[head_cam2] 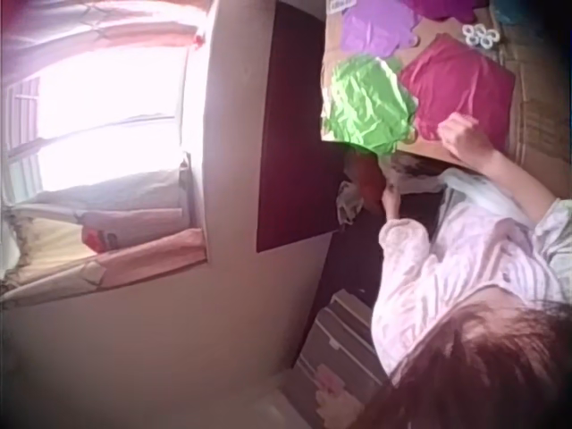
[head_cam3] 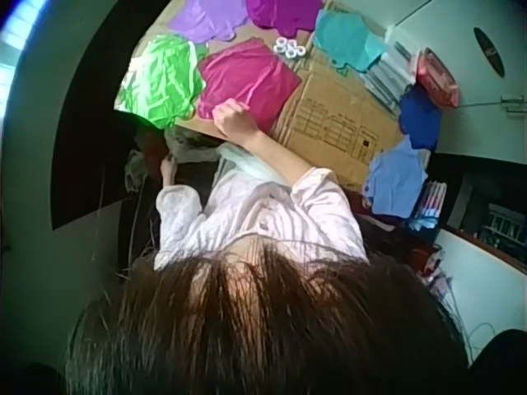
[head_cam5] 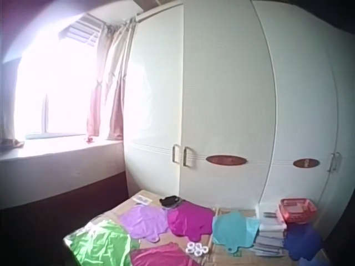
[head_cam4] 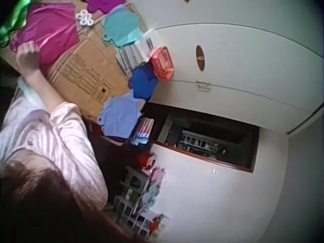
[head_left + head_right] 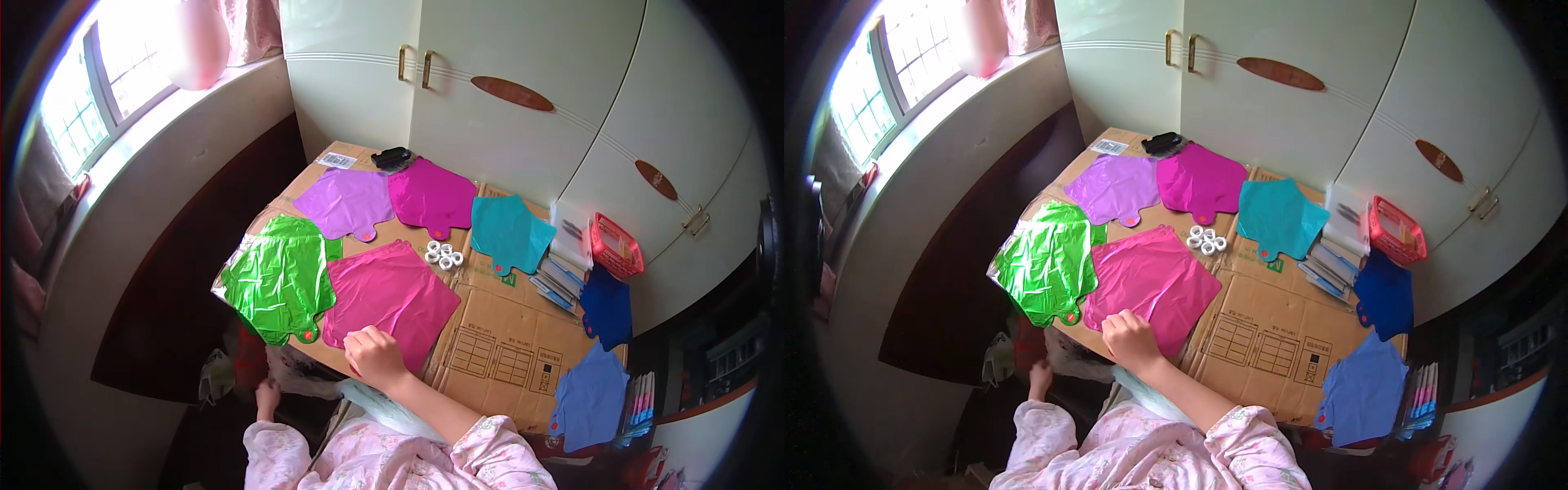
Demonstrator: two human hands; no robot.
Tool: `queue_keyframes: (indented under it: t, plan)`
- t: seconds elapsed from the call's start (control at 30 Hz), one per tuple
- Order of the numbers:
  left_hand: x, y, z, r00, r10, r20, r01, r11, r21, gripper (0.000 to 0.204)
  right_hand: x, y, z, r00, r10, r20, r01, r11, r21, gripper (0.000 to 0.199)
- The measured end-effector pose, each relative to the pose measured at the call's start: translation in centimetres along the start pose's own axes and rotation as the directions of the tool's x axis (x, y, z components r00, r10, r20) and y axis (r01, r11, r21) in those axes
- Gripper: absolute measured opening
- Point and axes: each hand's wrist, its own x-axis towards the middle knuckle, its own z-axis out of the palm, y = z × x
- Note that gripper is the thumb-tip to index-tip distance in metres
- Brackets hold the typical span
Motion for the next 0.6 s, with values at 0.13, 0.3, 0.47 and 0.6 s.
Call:
queue_keyframes:
  t: [0.13, 0.3, 0.47, 0.6]
  plan:
    - [0.2, 7.1, -6.3, 0.741, -0.006, -0.671, -0.452, 0.735, -0.506, 0.017, 0.1, 0.6, 0.5, 0.968, 0.249, -0.038, -0.228, 0.93, 0.287, 0.012]
    - [-6.6, 19.0, -15.6, 0.64, 0.458, -0.617, -0.751, 0.544, -0.375, 0.019, 0.5, 1.6, 0.3, 0.932, 0.356, 0.061, -0.345, 0.828, 0.442, 0.017]
    - [-9.0, 26.2, -18.0, 0.273, 0.916, -0.293, -0.962, 0.254, -0.1, 0.03, 0.4, 2.0, -0.2, 0.908, 0.405, 0.111, -0.404, 0.771, 0.492, 0.019]
    - [-8.4, 26.9, -17.3, 0.318, 0.918, -0.235, -0.948, 0.312, -0.066, 0.033, 1.0, 1.7, -0.8, 0.831, 0.504, 0.234, -0.545, 0.661, 0.516, 0.025]
